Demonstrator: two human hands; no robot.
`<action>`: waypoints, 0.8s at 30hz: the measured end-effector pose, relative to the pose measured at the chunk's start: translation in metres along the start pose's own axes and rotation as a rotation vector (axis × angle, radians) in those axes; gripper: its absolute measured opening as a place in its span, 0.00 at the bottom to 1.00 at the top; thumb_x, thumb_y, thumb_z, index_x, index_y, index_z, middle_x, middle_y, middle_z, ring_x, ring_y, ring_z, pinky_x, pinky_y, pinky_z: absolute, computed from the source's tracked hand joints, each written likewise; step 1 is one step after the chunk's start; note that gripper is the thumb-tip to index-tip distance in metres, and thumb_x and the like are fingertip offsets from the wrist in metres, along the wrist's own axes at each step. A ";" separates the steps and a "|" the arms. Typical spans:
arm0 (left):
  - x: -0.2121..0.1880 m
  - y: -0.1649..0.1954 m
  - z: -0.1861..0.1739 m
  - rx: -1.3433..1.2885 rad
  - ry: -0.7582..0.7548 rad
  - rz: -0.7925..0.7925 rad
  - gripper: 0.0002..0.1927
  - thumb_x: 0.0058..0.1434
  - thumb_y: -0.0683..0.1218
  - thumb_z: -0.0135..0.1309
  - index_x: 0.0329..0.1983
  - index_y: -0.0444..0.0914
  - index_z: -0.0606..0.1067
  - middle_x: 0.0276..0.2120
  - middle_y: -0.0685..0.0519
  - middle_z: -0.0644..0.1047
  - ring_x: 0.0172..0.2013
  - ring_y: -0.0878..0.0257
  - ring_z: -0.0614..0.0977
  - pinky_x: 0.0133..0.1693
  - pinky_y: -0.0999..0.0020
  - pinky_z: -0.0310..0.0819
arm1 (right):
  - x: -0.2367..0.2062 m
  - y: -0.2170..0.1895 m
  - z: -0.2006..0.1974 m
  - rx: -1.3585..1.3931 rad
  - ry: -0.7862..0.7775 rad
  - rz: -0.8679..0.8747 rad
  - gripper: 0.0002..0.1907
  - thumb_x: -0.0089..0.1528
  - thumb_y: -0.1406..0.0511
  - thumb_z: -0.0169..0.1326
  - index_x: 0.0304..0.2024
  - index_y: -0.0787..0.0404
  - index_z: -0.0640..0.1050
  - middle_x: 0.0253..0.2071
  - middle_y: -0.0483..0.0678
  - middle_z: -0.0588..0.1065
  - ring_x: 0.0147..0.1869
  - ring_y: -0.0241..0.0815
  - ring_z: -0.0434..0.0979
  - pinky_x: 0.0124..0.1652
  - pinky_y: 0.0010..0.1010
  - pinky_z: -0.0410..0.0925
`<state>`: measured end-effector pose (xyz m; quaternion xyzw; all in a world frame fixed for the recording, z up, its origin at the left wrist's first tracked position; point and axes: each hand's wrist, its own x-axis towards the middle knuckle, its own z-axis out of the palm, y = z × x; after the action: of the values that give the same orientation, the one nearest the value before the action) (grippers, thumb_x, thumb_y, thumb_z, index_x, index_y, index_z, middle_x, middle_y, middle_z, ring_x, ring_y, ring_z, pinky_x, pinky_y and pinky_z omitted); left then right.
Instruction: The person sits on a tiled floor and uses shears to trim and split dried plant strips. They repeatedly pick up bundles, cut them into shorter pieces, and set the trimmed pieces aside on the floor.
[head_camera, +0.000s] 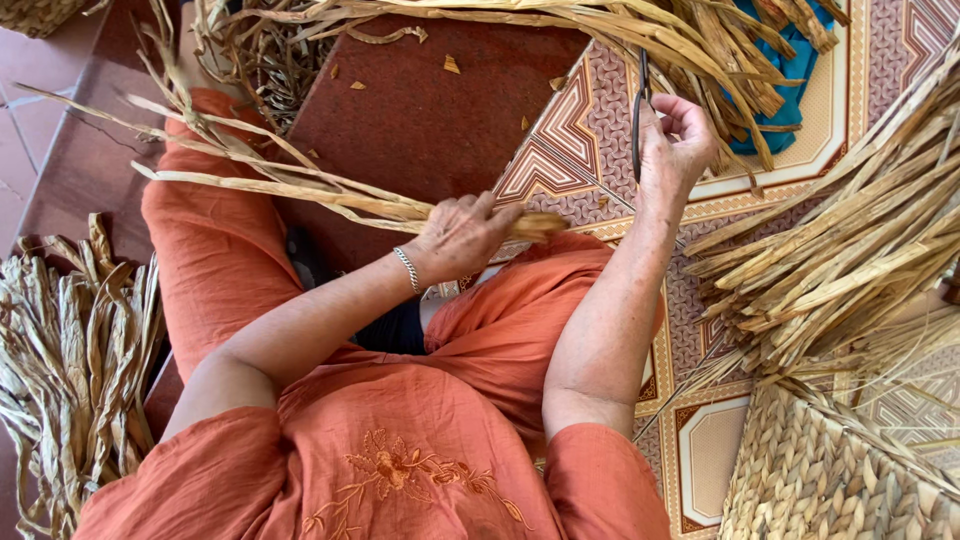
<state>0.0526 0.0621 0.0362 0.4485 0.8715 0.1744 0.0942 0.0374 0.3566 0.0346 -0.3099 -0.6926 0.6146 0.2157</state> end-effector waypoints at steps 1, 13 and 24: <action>-0.001 0.004 0.008 0.019 0.160 0.084 0.22 0.60 0.49 0.51 0.59 0.48 0.71 0.38 0.47 0.75 0.31 0.57 0.81 0.29 0.61 0.78 | -0.001 -0.001 -0.001 -0.011 0.003 -0.011 0.13 0.57 0.68 0.71 0.41 0.64 0.81 0.28 0.39 0.73 0.28 0.27 0.72 0.27 0.18 0.67; 0.059 -0.015 0.029 0.039 -0.002 -0.266 0.11 0.70 0.46 0.52 0.49 0.38 0.66 0.36 0.47 0.74 0.28 0.60 0.80 0.21 0.65 0.75 | 0.006 0.002 -0.006 0.023 0.013 -0.058 0.14 0.59 0.70 0.72 0.44 0.65 0.82 0.31 0.40 0.73 0.32 0.26 0.70 0.31 0.18 0.69; 0.100 -0.007 0.087 0.086 -0.355 -0.266 0.21 0.68 0.40 0.43 0.64 0.38 0.59 0.33 0.45 0.79 0.18 0.64 0.72 0.12 0.70 0.65 | 0.001 -0.008 -0.005 0.009 0.027 0.030 0.13 0.57 0.70 0.71 0.42 0.63 0.81 0.31 0.40 0.73 0.29 0.26 0.70 0.25 0.15 0.64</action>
<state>0.0174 0.1595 -0.0478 0.3568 0.8994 0.0417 0.2490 0.0389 0.3610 0.0427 -0.3275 -0.6821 0.6168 0.2170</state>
